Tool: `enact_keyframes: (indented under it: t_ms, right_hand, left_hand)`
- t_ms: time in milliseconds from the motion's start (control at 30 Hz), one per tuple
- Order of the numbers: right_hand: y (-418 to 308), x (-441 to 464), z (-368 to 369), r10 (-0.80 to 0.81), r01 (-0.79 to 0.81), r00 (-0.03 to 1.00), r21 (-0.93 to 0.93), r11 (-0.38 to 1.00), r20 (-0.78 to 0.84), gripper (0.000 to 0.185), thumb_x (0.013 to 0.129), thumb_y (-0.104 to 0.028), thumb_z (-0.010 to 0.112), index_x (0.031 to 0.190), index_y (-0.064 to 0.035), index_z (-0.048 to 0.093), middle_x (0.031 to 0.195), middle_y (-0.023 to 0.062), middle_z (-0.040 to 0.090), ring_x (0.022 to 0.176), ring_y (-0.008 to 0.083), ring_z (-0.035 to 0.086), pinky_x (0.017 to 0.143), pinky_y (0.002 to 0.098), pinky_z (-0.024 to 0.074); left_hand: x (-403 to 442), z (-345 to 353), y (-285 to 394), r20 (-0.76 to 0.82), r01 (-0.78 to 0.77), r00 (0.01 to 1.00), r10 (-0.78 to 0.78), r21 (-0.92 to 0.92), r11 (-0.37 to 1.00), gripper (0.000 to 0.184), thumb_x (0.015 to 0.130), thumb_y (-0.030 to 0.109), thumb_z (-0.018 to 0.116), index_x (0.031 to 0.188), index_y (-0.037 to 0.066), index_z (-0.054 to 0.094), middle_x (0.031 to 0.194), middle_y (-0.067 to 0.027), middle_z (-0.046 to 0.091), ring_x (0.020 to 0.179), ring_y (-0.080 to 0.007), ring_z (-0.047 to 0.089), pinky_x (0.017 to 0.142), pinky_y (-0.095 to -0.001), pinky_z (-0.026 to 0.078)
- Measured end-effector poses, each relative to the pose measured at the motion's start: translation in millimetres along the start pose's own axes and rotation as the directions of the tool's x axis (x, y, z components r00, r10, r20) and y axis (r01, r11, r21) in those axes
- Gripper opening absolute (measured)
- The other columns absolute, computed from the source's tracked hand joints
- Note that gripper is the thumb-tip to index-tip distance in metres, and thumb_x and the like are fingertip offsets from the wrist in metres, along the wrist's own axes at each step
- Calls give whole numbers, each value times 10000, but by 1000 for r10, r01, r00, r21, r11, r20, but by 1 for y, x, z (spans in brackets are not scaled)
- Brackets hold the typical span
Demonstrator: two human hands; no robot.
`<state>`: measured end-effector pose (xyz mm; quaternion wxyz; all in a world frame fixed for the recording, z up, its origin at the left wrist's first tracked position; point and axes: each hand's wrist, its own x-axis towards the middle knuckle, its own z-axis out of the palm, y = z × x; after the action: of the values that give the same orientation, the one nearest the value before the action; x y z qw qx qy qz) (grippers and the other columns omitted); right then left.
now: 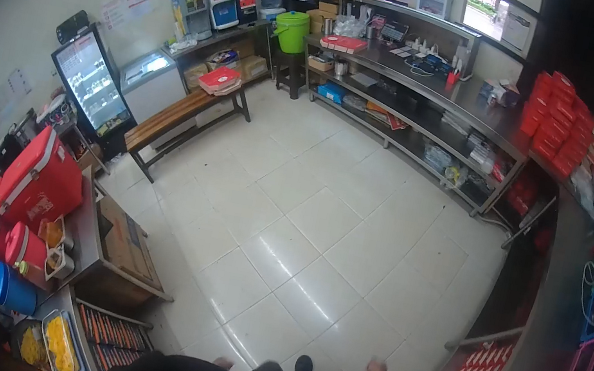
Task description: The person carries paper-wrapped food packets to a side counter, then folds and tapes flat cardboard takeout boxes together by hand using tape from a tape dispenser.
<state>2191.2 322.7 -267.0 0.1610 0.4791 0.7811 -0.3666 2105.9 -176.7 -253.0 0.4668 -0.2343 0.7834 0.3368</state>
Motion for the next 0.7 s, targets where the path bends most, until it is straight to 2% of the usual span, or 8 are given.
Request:
enact_keyframes:
  t_ms: [67, 133, 200, 300, 433, 467, 500, 700]
  right_hand:
    - [-123, 58, -14, -211, 210, 976, -19, 978, -62, 604, 826, -519, 393, 580, 4, 569, 491, 113, 526, 458, 219, 537, 514, 351, 448]
    - [-271, 86, -35, -346, 341, 938, -99, 935, -30, 671, 847, -528, 289, 673, 32, 616, 685, 195, 604, 708, 342, 586, 676, 431, 436]
    - [-377, 118, -27, -486, 488, 863, -19, 872, -133, 630, 837, -547, 344, 575, -20, 568, 495, 76, 515, 420, 201, 494, 462, 339, 424]
    - [-482, 139, 8, -425, 427, 903, 31, 904, -63, 624, 854, -519, 290, 712, -28, 648, 696, 146, 623, 700, 309, 591, 666, 383, 440]
    - [-470, 171, 94, -217, 298, 928, -254, 920, 304, 446, 833, -430, 395, 835, -36, 603, 743, 109, 622, 589, 228, 568, 597, 347, 467]
    - [-434, 179, 104, -188, 335, 842, -217, 917, 506, 456, 814, -462, 422, 810, -42, 601, 737, 113, 621, 590, 240, 568, 576, 356, 467]
    - [-429, 164, 105, 29, 213, 816, -347, 913, 577, 410, 818, -423, 496, 976, -52, 575, 785, 111, 599, 665, 198, 563, 658, 335, 468]
    - [-491, 191, 110, 335, -165, 824, -372, 914, 457, 359, 767, -377, 515, 868, -39, 587, 769, 133, 604, 668, 242, 574, 648, 362, 469]
  left_hand:
    - [4, -33, 4, -20, 78, 996, -84, -198, 977, 478, 830, 434, 389, 1084, 52, 523, 1061, -159, 553, 974, -293, 523, 821, -392, 398]
    - [19, -62, 20, -22, 123, 990, -139, -345, 931, 468, 830, 426, 391, 1083, 54, 521, 1051, -153, 557, 958, -289, 529, 805, -394, 401]
    - [41, -94, 46, -11, 145, 986, -167, -447, 883, 458, 830, 418, 392, 1082, 56, 518, 1041, -148, 562, 942, -284, 534, 790, -396, 404]
    - [84, -151, 102, 4, 129, 989, -149, -521, 844, 444, 830, 406, 394, 1080, 59, 515, 1027, -140, 569, 919, -277, 543, 766, -399, 408]
    - [143, -254, 188, -37, 73, 993, -114, -566, 821, 424, 830, 390, 396, 1077, 64, 510, 1007, -129, 578, 887, -267, 553, 735, -403, 414]
    - [154, -279, 202, -51, 71, 991, -122, -572, 817, 420, 830, 386, 397, 1076, 65, 509, 1002, -126, 580, 879, -265, 556, 728, -404, 415]
    - [164, -305, 218, -67, 70, 989, -132, -573, 817, 415, 830, 382, 398, 1076, 66, 508, 997, -123, 582, 872, -262, 559, 720, -405, 416]
    - [243, -438, 319, -127, 92, 969, -213, -613, 785, 387, 830, 358, 401, 1071, 73, 501, 968, -107, 596, 824, -248, 575, 673, -410, 425]
